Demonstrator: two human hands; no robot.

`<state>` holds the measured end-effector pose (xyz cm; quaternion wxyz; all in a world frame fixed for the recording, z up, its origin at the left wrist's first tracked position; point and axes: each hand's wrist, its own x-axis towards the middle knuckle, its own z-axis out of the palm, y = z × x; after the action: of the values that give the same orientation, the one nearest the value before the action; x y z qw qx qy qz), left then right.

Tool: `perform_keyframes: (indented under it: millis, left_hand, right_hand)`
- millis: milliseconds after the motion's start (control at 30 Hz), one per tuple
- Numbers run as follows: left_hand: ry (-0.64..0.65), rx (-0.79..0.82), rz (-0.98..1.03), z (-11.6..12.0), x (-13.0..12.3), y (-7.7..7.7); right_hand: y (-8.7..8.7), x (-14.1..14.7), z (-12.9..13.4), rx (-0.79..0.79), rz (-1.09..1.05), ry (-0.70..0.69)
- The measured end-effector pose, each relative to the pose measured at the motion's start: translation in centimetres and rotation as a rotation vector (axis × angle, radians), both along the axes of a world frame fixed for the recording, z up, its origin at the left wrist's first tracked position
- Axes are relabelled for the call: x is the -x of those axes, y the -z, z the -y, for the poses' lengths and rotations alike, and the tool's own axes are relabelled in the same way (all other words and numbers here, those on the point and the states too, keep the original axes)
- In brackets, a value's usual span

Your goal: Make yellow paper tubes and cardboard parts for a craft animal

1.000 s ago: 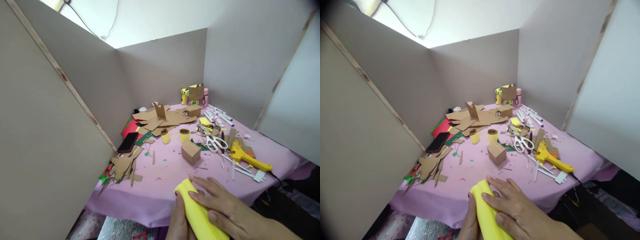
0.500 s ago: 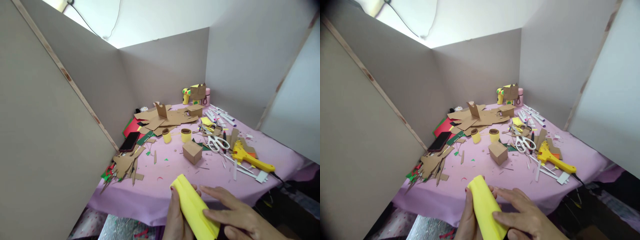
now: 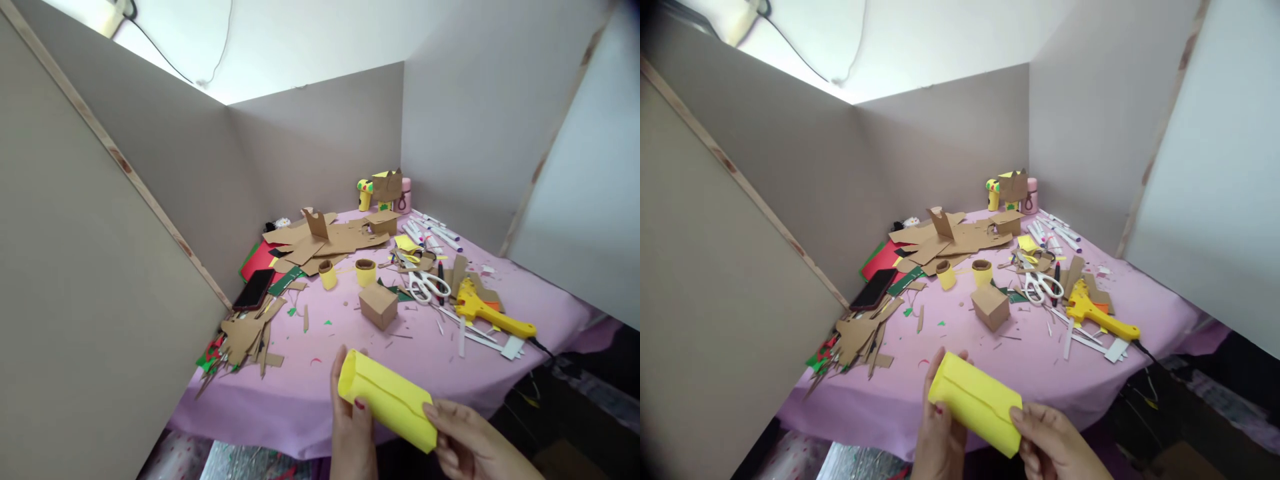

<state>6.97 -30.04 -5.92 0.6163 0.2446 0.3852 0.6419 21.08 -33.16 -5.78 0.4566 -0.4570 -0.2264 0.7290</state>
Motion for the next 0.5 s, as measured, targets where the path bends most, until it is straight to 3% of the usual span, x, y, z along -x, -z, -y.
perform_keyframes:
  millis: [133, 233, 333, 500]
  left_hand:
    - [-0.219, -0.155, -0.497, -0.4, 1.7, -0.7]
    - [-0.138, -0.208, -0.738, 0.0, 2.3, -1.2]
    - [-0.036, -0.241, -0.819, 0.5, 2.0, -1.0]
    - [0.085, -0.136, -0.776, 0.4, 1.5, -0.8]
  right_hand:
    - [-0.3, -0.8, -0.6, -0.151, 0.170, 0.075]
    - [-0.7, -0.9, -0.9, -0.154, 0.192, 0.057]
    - [-1.0, -0.9, -1.0, -0.136, 0.201, 0.043]
    - [-1.2, -1.1, -1.0, -0.228, 0.316, 0.015]
